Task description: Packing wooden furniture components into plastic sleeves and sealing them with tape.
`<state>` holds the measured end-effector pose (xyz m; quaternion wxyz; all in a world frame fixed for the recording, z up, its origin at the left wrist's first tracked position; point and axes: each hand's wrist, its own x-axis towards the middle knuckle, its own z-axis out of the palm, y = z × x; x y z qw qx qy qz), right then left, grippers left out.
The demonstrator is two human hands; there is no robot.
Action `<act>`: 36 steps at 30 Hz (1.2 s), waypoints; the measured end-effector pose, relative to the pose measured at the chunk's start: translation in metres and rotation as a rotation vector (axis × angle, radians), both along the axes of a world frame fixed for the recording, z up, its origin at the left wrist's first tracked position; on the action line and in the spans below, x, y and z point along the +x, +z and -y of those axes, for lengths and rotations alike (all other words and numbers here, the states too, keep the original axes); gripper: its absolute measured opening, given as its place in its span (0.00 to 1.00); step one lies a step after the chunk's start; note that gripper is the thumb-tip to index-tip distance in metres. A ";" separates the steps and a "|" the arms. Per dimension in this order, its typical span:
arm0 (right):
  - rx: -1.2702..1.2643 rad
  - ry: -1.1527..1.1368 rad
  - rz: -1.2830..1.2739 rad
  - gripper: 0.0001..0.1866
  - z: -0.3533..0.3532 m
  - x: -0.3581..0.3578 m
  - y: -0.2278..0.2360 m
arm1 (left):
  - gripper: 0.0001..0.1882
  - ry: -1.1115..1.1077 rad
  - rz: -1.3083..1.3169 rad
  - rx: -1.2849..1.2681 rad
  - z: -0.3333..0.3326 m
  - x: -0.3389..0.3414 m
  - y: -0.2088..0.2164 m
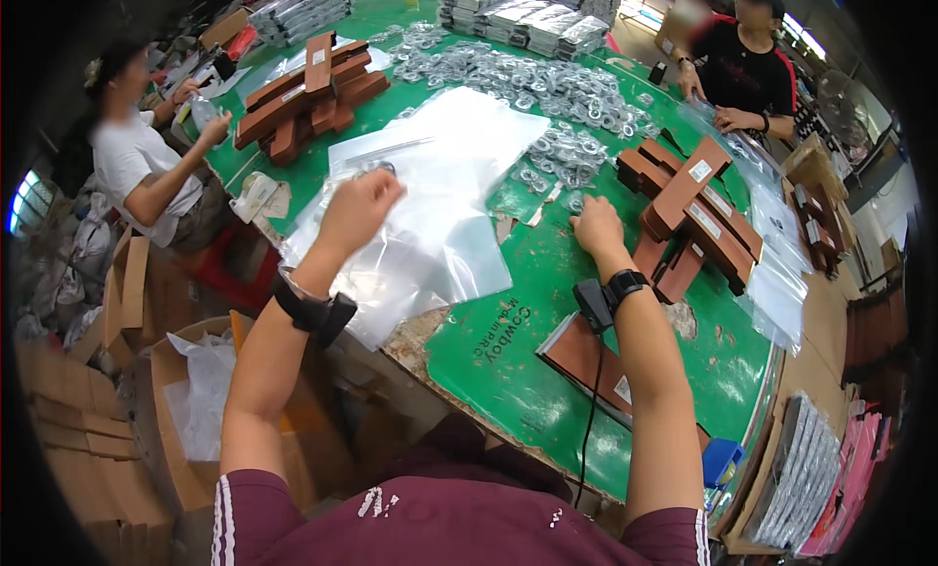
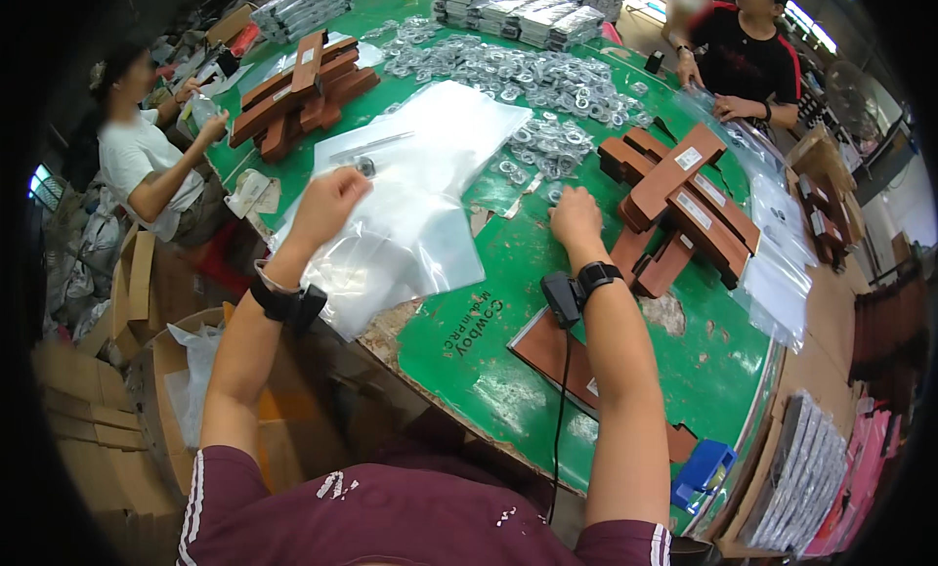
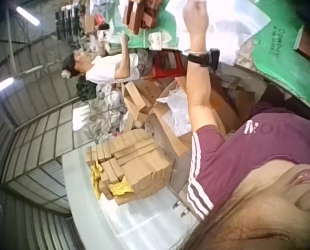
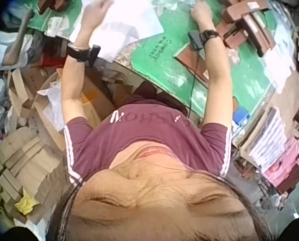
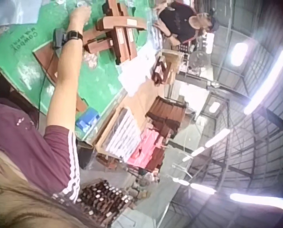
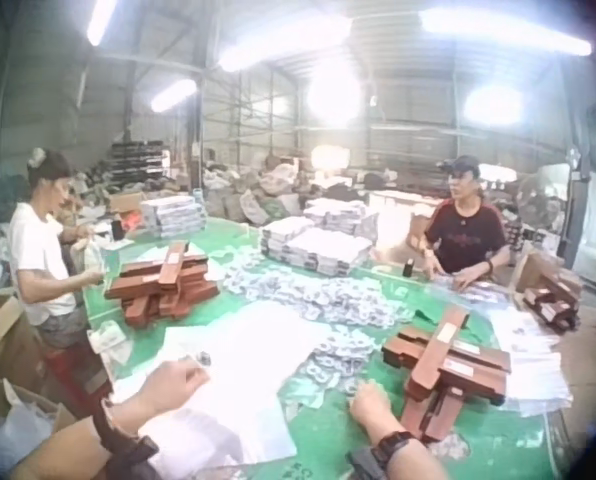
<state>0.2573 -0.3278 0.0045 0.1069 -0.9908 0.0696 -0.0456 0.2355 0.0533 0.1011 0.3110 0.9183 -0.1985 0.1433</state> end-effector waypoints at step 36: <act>2.018 0.190 -0.389 0.08 -0.158 -0.136 0.091 | 0.06 -0.295 0.393 -0.411 0.083 -0.138 0.005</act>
